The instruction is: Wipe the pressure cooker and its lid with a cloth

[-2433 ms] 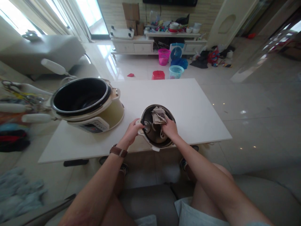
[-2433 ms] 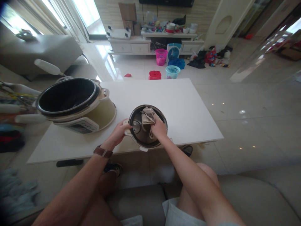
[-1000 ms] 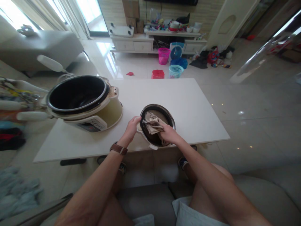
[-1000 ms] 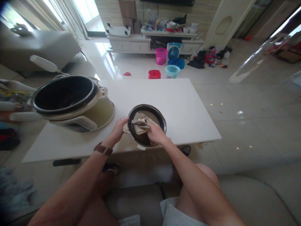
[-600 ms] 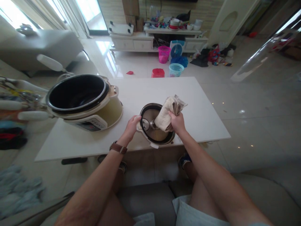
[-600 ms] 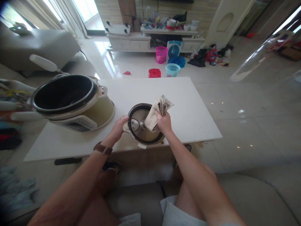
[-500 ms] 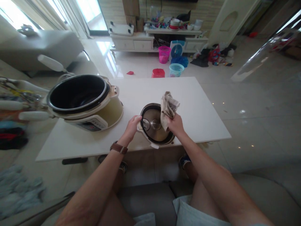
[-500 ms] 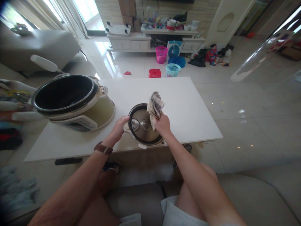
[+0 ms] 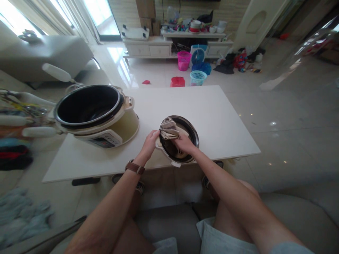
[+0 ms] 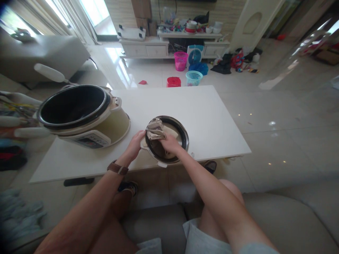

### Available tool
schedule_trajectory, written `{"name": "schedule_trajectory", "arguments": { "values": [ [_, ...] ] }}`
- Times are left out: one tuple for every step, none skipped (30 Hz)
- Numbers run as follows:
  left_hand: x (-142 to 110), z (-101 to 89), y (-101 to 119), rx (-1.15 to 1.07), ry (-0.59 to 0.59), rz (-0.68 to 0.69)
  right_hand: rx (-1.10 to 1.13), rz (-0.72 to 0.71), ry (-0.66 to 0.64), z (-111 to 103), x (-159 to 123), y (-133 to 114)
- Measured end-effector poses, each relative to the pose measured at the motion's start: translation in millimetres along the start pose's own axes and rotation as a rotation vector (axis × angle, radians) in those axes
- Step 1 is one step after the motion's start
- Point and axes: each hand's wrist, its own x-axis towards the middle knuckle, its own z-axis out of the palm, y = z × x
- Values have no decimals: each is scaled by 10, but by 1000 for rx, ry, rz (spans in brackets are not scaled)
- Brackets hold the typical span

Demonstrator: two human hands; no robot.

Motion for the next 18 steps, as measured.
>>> {"name": "schedule_trajectory", "arguments": {
  "values": [
    [3,0,-8,-8,8,-5,80,-17,-45,-37,-4,-1],
    [6,0,-15,-17,10,-11,174,-8,-82,-83,-6,7],
    [11,0,-21,-25,10,-18,267,26,-109,-136,-5,21],
    [16,1,-24,-31,9,-27,342,75,-115,-194,0,38],
    [21,4,-26,-34,8,-36,403,125,-100,-254,9,55],
    [26,7,-25,-33,8,-43,447,164,-60,-315,18,67],
    [29,12,-22,-29,10,-48,472,177,8,-372,26,72],
    [31,17,-17,-24,12,-50,475,161,100,-425,29,68],
    [33,22,-12,-20,11,-50,460,120,208,-469,24,55],
    [33,27,-5,-18,9,-48,424,69,315,-506,10,34],
    [32,32,2,-17,5,-46,362,18,397,-533,-14,7],
    [30,35,10,-16,2,-41,275,-22,439,-550,-45,-23],
    [29,37,17,-16,1,-33,165,-48,436,-557,-80,-51],
    [28,38,23,-14,3,-23,41,-64,393,-553,-114,-73],
    [28,38,28,-11,5,-12,-86,-75,321,-539,-143,-87],
    [29,36,31,-7,8,-3,-206,-81,233,-517,-164,-88],
    [32,34,33,-3,7,5,-310,-83,142,-489,-175,-76],
    [34,31,32,2,4,9,-395,-81,56,-458,-177,-53]
  ]
}}
